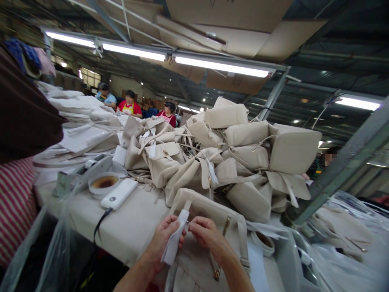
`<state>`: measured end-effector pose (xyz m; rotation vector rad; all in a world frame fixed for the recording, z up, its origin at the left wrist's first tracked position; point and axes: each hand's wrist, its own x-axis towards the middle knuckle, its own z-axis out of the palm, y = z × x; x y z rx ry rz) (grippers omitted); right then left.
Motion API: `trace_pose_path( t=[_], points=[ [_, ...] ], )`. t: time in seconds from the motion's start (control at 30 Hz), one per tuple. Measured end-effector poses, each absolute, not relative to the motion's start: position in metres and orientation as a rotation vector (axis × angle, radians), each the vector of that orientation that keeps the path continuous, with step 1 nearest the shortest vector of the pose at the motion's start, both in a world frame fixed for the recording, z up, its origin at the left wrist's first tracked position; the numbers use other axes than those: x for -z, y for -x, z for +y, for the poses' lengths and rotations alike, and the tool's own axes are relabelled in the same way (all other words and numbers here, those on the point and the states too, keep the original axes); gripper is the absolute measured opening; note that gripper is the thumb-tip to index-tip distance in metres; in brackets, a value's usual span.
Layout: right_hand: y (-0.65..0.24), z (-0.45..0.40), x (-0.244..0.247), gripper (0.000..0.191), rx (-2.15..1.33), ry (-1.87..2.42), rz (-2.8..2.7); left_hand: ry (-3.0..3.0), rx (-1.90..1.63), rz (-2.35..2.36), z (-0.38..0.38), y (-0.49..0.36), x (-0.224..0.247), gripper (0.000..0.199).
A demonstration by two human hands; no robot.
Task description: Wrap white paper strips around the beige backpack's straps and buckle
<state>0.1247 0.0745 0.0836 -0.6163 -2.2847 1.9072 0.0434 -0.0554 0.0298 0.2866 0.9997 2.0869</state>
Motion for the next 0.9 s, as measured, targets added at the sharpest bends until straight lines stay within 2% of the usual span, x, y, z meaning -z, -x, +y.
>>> trace_pose_path(
  t=[0.17, 0.4, 0.67, 0.9],
  points=[
    [-0.123, 0.078, -0.072, 0.034, -1.924, 0.638, -2.253, -0.288, -2.079, 0.975, -0.055, -0.041, -0.029, 0.047],
    [-0.135, 0.075, -0.093, 0.041, -2.279, 0.306, -1.956, -0.319, -2.124, 0.995, -0.054, -0.046, -0.029, 0.047],
    [-0.112, 0.068, -0.081, 0.044, -1.941, 0.538, -2.254, -0.358, -2.088, 1.059, -0.055, -0.046, -0.027, 0.05],
    [-0.112, 0.074, -0.063, 0.052, -2.128, 0.61, -2.13, -0.332, -2.063, 0.949, -0.057, -0.041, -0.027, 0.049]
  ],
)
